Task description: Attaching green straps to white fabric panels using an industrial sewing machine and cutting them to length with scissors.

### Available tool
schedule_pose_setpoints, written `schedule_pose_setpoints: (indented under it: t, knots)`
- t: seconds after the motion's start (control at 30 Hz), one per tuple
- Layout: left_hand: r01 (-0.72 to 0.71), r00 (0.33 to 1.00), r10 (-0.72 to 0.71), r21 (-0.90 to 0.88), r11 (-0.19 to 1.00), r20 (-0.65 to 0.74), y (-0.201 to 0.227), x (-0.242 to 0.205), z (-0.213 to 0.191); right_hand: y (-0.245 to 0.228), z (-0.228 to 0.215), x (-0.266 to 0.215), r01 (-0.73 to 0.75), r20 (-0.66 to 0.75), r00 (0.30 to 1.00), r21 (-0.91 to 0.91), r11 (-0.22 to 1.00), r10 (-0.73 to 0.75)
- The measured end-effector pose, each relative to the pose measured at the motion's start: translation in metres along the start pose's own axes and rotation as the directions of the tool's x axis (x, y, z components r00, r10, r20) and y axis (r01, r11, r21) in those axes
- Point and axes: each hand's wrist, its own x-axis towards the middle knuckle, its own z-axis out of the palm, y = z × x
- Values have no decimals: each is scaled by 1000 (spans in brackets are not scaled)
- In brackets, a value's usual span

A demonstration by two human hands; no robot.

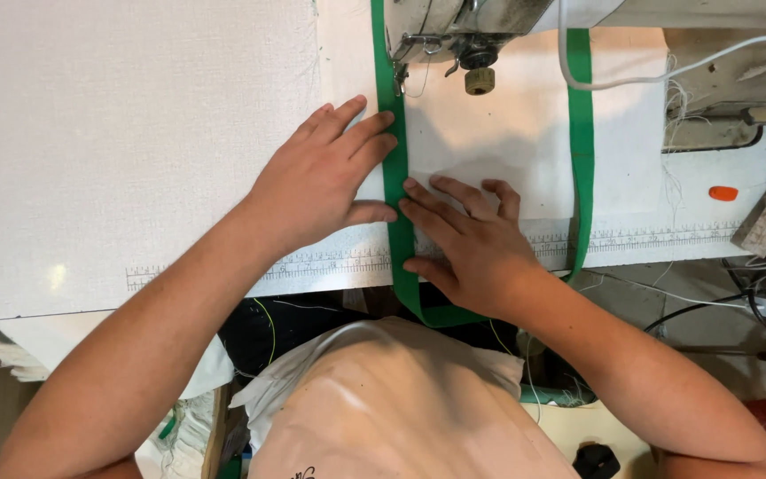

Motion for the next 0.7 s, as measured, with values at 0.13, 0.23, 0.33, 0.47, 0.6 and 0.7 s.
schedule_pose_setpoints:
  t: [0.13,0.23,0.33,0.47,0.6,0.7]
  knots:
    - [1,1000,-1,26,1000,-1,-3,1,-2,3,-3,5,15,-9,1000,13,1000,-15]
    - [-7,1000,8,29,1000,-16,-10,5,0,7,-1,10,12,-11,1000,4,1000,-12]
    - [-10,1000,10,34,999,8,-21,13,-2,14,-1,20,9,-16,1000,2,1000,-9]
    - [-19,1000,18,44,999,26,-38,25,-3,25,-3,36,17,-25,1000,27,999,-16]
    - [-10,999,9,28,1000,49,-50,36,-5,35,-3,49,0,-5,1000,48,999,0]
    - [18,994,-19,16,1000,104,-58,48,-11,44,-1,57,-6,0,1000,39,999,6]
